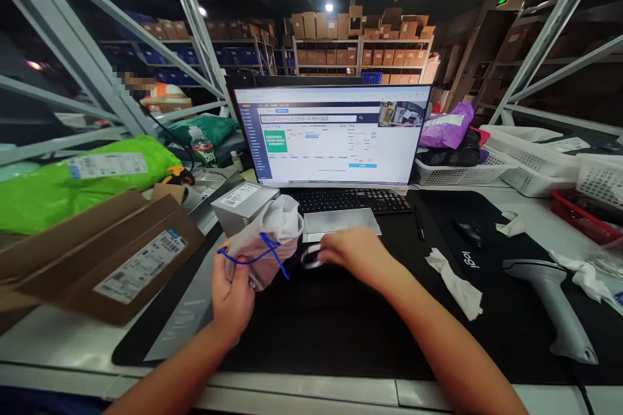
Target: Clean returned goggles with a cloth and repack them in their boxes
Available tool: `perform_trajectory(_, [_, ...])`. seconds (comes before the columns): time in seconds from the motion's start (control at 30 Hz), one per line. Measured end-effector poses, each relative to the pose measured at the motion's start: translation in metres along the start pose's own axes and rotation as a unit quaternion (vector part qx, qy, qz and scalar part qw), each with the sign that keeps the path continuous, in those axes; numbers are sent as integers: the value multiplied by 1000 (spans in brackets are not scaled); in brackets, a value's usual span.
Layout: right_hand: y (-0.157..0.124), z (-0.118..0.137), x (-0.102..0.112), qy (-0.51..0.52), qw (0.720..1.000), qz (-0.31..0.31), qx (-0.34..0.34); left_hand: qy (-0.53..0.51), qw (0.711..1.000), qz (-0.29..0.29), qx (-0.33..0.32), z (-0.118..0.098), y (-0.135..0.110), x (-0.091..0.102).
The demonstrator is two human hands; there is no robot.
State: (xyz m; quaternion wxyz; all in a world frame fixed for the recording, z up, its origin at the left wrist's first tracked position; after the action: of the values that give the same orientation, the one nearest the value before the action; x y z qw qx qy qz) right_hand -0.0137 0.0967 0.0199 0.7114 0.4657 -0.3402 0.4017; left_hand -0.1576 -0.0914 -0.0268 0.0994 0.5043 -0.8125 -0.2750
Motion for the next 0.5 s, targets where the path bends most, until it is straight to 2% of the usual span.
perform_trajectory(0.07, [0, 28, -31, -77, 992, 48, 90, -13, 1000, 2, 0, 4, -2, -1])
perform_trajectory(0.13, [0, 41, -51, -122, 983, 58, 127, -18, 1000, 5, -5, 6, -4, -3])
perform_trajectory(0.2, [-1, 45, -54, -135, 978, 61, 144, -20, 1000, 9, -20, 5, -5, -5])
perform_trajectory(0.23, [-3, 45, -49, -130, 979, 59, 148, -21, 999, 11, -30, 4, -5, -5])
perform_trajectory(0.3, [-7, 42, -23, -99, 984, 31, 143, -12, 998, 17, -58, -1, -5, -7])
perform_trajectory(0.37, [-14, 34, 23, -35, 993, -56, 102, 10, 995, 32, -95, -8, -4, -10])
perform_trajectory(0.43, [-26, 25, 66, 36, 987, -146, 53, 39, 989, 59, -133, -14, -3, -15])
perform_trajectory(0.5, [-34, 27, 86, 84, 982, -165, 41, 69, 980, 81, -168, -20, -3, -20])
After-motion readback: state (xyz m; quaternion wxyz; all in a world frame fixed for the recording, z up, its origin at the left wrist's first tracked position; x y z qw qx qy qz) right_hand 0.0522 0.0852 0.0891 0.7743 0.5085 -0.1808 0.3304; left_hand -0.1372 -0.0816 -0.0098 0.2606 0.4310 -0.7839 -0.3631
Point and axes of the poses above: each hand's wrist, its own y-axis towards the middle knuckle, its own x-axis out of the back of the hand, z = x × y, the point moved 9 cm from there along y, towards the middle knuckle, and after that the axes turned 2 degrees about -y, right-handed, at the moved point
